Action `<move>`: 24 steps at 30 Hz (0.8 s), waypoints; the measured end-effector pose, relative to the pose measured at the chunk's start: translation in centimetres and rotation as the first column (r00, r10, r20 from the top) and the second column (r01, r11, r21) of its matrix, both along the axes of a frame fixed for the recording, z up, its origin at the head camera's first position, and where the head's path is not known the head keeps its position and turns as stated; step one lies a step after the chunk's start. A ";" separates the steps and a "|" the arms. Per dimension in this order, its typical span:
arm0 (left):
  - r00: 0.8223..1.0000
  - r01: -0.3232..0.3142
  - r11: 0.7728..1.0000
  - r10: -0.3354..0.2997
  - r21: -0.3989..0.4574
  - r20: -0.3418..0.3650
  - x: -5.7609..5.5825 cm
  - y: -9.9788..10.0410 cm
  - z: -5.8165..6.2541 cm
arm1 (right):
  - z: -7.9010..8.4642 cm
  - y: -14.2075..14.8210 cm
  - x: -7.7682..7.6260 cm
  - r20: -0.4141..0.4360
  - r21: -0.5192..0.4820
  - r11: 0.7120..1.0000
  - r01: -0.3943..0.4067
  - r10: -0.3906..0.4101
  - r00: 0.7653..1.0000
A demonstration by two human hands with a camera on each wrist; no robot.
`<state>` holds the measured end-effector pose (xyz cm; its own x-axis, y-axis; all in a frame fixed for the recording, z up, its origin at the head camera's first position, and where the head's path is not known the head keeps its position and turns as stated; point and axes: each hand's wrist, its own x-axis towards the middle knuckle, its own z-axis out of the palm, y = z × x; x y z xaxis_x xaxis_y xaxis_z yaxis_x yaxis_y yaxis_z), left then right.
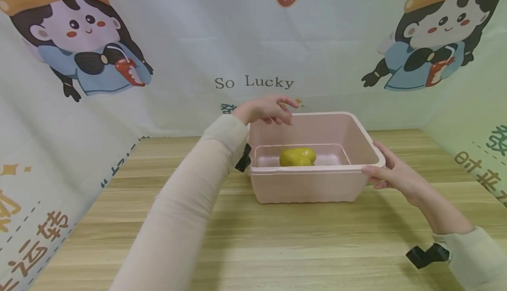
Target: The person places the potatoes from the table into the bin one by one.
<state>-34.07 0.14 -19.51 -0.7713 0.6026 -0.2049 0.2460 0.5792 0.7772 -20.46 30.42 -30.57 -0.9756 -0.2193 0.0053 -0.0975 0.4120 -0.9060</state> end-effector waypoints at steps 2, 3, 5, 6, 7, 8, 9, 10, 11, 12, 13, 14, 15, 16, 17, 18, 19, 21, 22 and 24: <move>1.000 -0.005 1.000 0.005 0.007 -0.019 0.0 -0.2 0.1 | 0.0 0.0 0.0 -0.001 0.001 1.000 -0.003 0.003 1.000; 0.999 -0.008 1.000 0.009 0.016 -0.032 0.1 -0.4 0.1 | 0.0 0.0 -0.1 -0.002 0.001 1.000 -0.005 0.005 1.000; 0.998 -0.014 0.999 0.017 0.046 -0.055 0.1 -0.8 0.1 | 0.0 0.0 -0.1 -0.004 0.004 1.000 -0.007 0.007 1.000; 0.998 -0.017 0.998 0.021 0.066 -0.064 0.2 -1.1 0.2 | 0.0 0.1 -0.1 -0.004 0.006 1.000 -0.008 0.008 1.000; 0.997 -0.016 0.996 0.023 0.085 -0.076 0.2 -1.5 0.2 | 0.0 0.1 -0.2 -0.004 0.009 1.000 -0.008 0.009 1.000; 0.995 -0.016 0.995 0.026 0.103 -0.093 0.2 -1.8 0.1 | 0.1 0.1 -0.2 -0.002 0.013 1.000 -0.008 0.008 1.000; 0.993 -0.020 0.992 0.034 0.123 -0.110 0.4 -2.2 0.1 | 0.1 0.2 -0.2 0.000 0.016 1.000 -0.009 0.009 1.000; 0.991 -0.026 0.990 0.044 0.138 -0.129 0.5 -2.6 0.1 | 0.1 0.2 -0.2 0.002 0.021 1.000 -0.009 0.009 1.000; 0.987 -0.032 0.988 0.055 0.150 -0.150 0.6 -3.0 0.1 | 0.2 0.2 -0.2 0.006 0.025 1.000 -0.010 0.010 1.000; 0.982 -0.042 0.987 0.070 0.158 -0.177 0.8 -3.4 0.1 | 0.3 0.3 -0.2 0.010 0.031 0.999 -0.012 0.012 1.000; 0.976 -0.052 0.985 0.086 0.167 -0.202 0.9 -3.9 0.0 | 0.3 0.3 -0.1 0.014 0.039 0.999 -0.014 0.013 1.000; 0.969 -0.062 0.983 0.101 0.175 -0.226 1.1 -4.3 -0.1 | 0.4 0.4 -0.1 0.018 0.050 0.999 -0.016 0.015 1.000; 0.962 -0.073 0.981 0.117 0.181 -0.248 1.4 -4.7 -0.2 | 0.5 0.4 0.0 0.017 0.066 0.998 -0.016 0.015 1.000; 0.954 -0.082 0.980 0.130 0.182 -0.270 1.6 -5.1 -0.3 | 0.6 0.5 0.1 0.017 0.089 0.996 -0.012 0.010 1.000; 0.946 -0.088 0.979 0.140 0.184 -0.292 1.9 -5.5 -0.4 | 0.6 0.5 0.2 0.014 0.115 0.993 -0.007 0.005 1.000; 0.937 -0.093 0.978 0.149 0.188 -0.315 2.2 -5.9 -0.6 | 0.7 0.6 0.3 0.008 0.140 0.990 -0.003 0.002 1.000; 0.930 -0.094 0.977 0.155 0.192 -0.334 2.5 -6.3 -0.7 | 0.7 0.7 0.4 -0.003 0.166 0.986 0.001 -0.001 1.000; 0.910 -0.094 0.977 0.163 0.193 -0.382 3.1 -7.1 -1.0 | 0.7 0.9 0.6 -0.027 0.213 0.977 0.010 -0.004 1.000; 0.896 -0.093 0.977 0.165 0.190 -0.411 3.4 -7.5 -1.2 | 0.7 1.1 0.7 -0.042 0.229 0.973 0.013 -0.003 0.999; 0.860 -0.097 0.984 0.160 0.151 -0.486 4.1 -8.3 -1.7 | 0.7 1.3 0.8 -0.071 0.238 0.971 0.011 0.006 0.997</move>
<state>-29.98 -8.13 -21.21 -0.8242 0.4867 0.2894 0.5453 0.5444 0.6375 -19.67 31.75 -29.91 -0.9753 -0.2199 0.0218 -0.1560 0.6156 -0.7725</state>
